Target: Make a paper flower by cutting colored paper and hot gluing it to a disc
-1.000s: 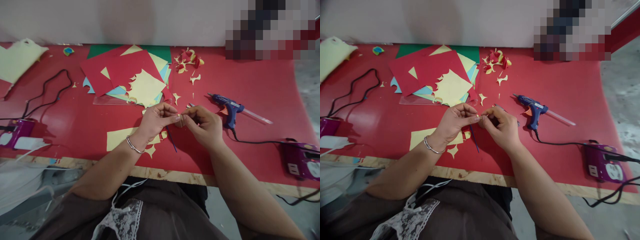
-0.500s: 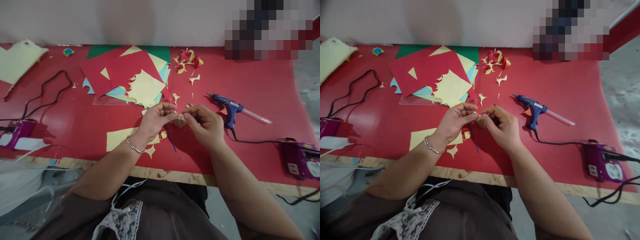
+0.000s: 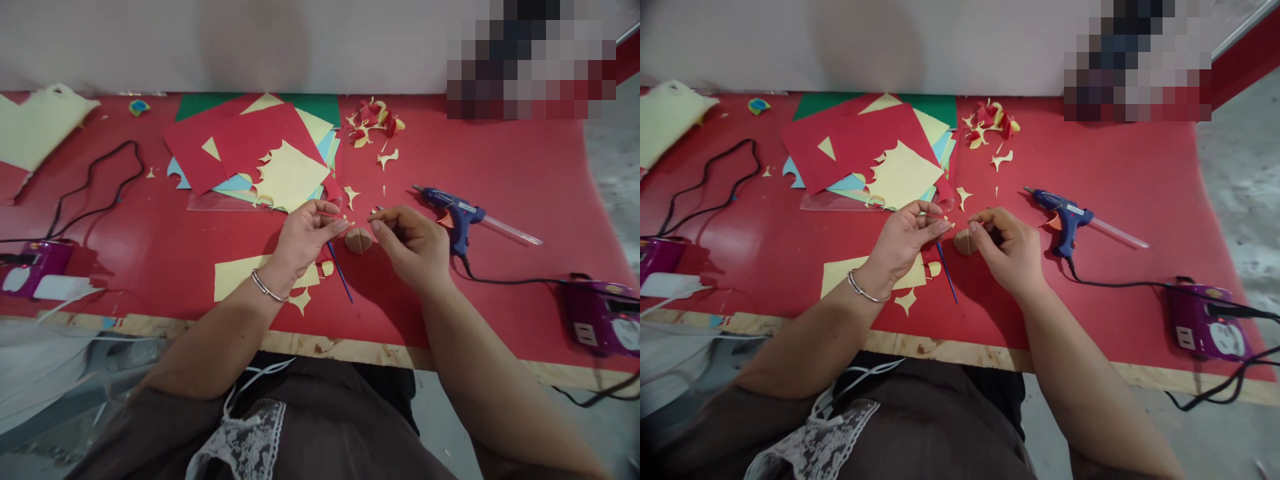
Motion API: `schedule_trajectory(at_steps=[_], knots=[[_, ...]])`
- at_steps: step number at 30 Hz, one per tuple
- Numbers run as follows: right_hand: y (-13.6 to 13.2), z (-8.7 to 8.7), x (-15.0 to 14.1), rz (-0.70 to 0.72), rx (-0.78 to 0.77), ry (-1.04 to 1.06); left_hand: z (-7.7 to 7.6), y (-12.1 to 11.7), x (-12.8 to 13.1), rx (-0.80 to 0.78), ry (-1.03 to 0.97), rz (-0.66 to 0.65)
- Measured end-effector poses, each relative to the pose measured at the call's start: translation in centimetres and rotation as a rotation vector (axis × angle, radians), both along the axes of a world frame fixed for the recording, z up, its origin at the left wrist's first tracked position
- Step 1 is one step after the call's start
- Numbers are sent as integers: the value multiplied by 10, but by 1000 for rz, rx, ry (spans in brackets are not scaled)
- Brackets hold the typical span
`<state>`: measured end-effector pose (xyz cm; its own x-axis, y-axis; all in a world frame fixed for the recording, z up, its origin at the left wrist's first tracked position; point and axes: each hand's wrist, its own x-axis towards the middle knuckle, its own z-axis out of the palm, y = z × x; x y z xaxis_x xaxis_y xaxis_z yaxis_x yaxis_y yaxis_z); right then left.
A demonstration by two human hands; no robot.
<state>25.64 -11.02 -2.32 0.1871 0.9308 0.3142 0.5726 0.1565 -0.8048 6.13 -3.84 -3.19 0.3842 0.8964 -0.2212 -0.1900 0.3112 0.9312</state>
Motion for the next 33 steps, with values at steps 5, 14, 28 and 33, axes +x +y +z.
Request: schedule_trajectory(at_steps=[5,14,28,33], knots=[[0,-1,0,-1,10,3,-4,1,1,73,84,19],[4,-2,2,-24,6,23,-10,1,3,382,469,76],[4,-1,5,14,4,-46,-9,6,-1,597,745,47],[5,-2,10,-6,-35,-62,13,1,-18,719,872,16]])
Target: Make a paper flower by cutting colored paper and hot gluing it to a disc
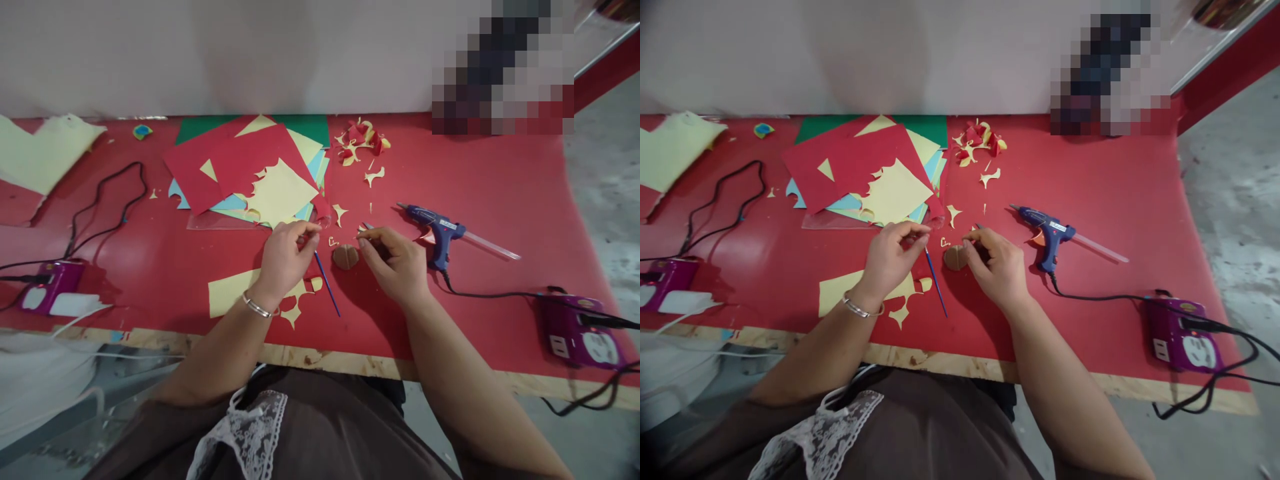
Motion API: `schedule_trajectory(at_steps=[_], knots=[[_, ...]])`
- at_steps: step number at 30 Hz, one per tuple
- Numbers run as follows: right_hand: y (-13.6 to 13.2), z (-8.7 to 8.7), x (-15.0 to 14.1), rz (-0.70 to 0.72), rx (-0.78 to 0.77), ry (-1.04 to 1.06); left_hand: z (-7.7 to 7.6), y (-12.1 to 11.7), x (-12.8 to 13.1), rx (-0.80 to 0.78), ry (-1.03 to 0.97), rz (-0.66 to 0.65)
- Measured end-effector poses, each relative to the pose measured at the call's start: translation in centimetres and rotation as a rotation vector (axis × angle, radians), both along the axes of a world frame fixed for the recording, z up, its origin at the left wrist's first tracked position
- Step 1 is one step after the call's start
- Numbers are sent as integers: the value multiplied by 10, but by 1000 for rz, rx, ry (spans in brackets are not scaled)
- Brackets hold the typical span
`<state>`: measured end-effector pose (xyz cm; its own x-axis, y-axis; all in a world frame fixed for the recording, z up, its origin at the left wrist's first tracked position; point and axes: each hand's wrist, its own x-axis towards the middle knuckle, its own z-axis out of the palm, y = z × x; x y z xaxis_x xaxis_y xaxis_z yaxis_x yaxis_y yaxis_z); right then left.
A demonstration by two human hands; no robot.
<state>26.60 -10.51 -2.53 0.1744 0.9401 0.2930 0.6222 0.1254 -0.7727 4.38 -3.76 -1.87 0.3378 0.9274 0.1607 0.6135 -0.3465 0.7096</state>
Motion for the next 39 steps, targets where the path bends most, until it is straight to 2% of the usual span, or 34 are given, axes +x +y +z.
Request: schedule_trajectory(at_steps=[3,5,7,10,14,17,19,22,25,30,39], knots=[[0,0,2,-12,-14,-10,18,-8,-16,-95,132,-132],[-1,0,2,-16,-9,-19,24,-14,-24,-145,218,-217],[-1,0,2,-18,6,-29,23,-19,-29,-171,266,-276],[-1,-1,0,-6,25,-22,18,-22,-29,-187,278,-286],[-1,-3,-1,4,6,14,26,-16,-22,-205,123,-234],[-3,-1,-3,19,-3,49,38,-8,-13,-320,-121,-124],[-5,2,-7,48,-14,98,40,-3,-5,-398,-335,-93],[-6,10,-10,97,-42,203,33,0,8,-485,-593,-72],[-7,14,-10,94,-42,240,21,-4,19,-561,-696,-47],[-6,13,-8,103,-64,257,14,-12,23,-630,-705,-77],[-5,13,-9,120,-78,270,8,-6,22,-701,-738,-80]])
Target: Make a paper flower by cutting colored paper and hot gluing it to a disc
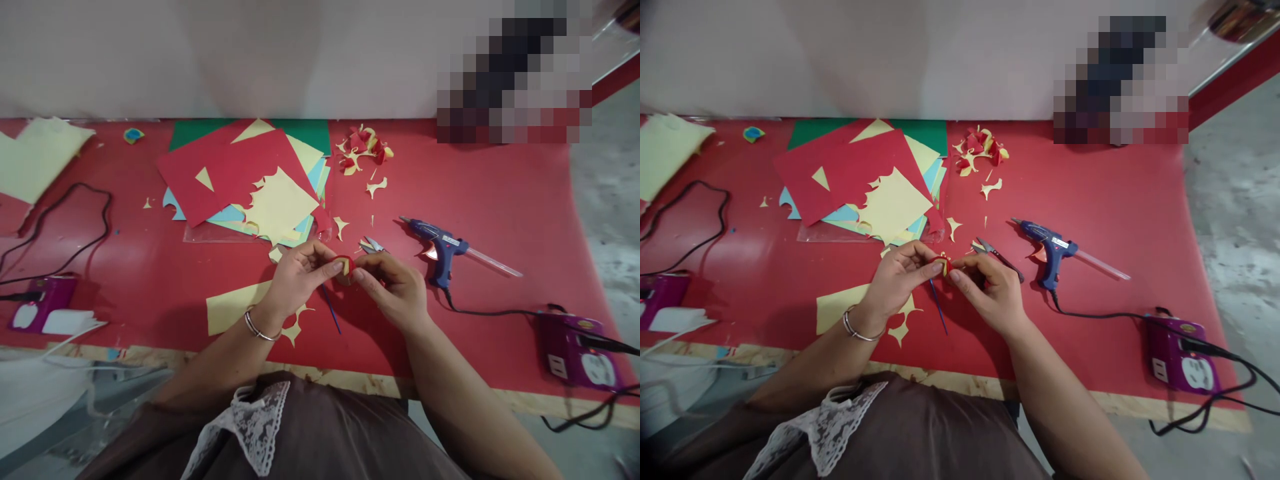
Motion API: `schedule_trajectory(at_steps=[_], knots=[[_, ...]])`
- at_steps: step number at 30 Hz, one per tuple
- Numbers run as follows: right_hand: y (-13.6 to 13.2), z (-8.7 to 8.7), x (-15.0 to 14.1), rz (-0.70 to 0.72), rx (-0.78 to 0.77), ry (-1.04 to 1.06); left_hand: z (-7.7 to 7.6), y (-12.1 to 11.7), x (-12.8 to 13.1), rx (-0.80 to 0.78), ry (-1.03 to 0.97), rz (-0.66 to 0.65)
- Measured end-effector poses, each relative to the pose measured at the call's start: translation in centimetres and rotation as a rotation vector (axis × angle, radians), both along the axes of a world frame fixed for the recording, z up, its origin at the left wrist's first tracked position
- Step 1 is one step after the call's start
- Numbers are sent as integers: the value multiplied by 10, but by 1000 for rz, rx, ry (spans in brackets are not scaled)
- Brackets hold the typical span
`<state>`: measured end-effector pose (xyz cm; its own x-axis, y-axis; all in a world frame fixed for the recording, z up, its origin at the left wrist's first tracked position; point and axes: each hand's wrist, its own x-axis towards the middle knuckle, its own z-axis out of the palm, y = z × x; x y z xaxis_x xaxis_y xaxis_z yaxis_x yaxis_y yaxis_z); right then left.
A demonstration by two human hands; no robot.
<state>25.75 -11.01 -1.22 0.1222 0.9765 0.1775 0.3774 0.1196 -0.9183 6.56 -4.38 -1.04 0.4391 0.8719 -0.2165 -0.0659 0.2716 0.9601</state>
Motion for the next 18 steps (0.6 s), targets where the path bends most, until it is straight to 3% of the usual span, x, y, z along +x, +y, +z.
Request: schedule_trajectory(at_steps=[9,18], knots=[[0,2,-1,37,11,-115,-3,-4,-4,95,45,-29],[-1,0,3,71,-23,-57,3,5,-15,-154,-38,-211]])
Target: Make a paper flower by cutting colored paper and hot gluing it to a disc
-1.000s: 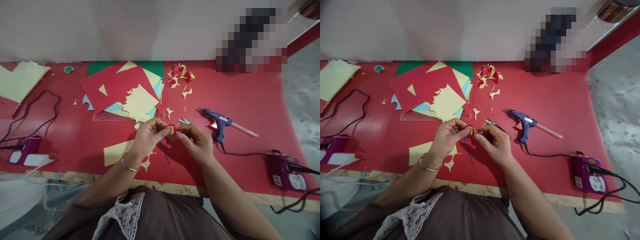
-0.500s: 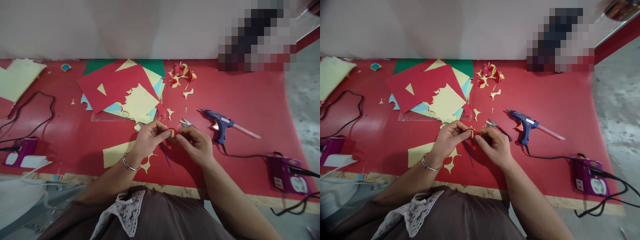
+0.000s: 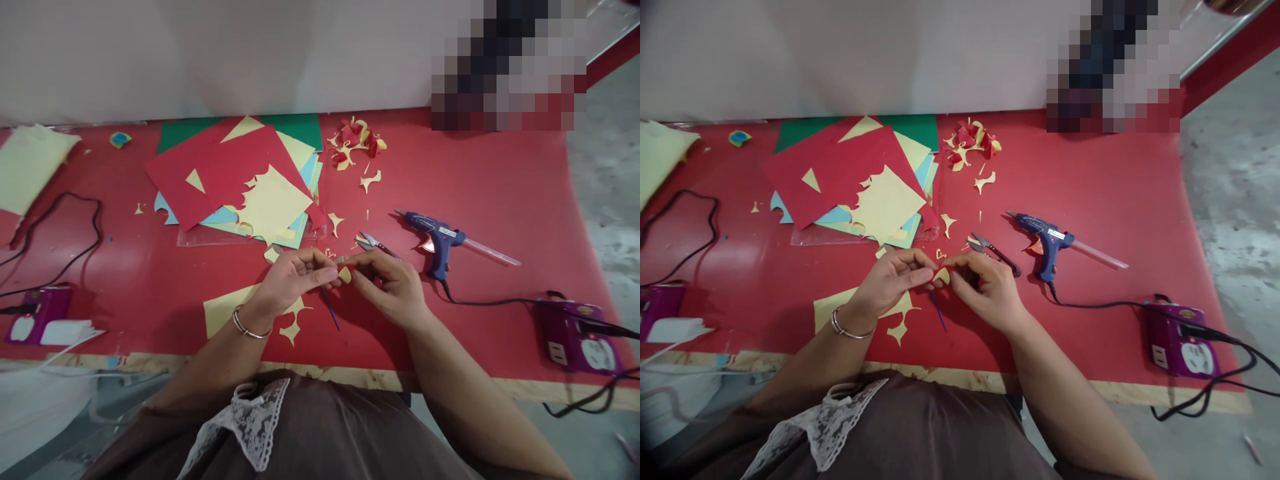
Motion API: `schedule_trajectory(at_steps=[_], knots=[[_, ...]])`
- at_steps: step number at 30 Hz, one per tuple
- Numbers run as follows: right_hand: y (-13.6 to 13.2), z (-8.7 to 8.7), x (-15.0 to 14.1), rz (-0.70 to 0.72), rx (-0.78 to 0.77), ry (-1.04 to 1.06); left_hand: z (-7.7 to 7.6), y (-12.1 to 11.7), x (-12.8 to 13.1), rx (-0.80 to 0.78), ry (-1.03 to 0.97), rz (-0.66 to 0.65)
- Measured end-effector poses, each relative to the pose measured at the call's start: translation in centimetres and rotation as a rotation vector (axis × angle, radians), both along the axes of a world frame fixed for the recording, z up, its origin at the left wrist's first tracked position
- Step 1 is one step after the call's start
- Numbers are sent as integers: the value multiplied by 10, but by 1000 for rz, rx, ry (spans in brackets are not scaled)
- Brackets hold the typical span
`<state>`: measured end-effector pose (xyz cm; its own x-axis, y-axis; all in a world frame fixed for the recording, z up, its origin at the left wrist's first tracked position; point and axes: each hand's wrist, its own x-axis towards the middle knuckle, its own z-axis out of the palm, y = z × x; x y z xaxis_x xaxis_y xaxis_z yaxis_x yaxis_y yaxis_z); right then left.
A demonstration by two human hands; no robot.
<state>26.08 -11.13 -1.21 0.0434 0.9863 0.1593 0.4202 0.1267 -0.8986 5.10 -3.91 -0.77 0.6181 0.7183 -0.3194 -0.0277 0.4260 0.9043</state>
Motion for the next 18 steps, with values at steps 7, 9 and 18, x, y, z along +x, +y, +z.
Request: schedule_trajectory(at_steps=[7,9,18], knots=[[-1,2,-1,8,1,19,1,6,-8,-87,-31,-45],[0,3,-1,11,5,20,1,6,-9,-92,-22,-51],[-2,1,-1,38,22,-18,0,6,-10,-60,23,-62]])
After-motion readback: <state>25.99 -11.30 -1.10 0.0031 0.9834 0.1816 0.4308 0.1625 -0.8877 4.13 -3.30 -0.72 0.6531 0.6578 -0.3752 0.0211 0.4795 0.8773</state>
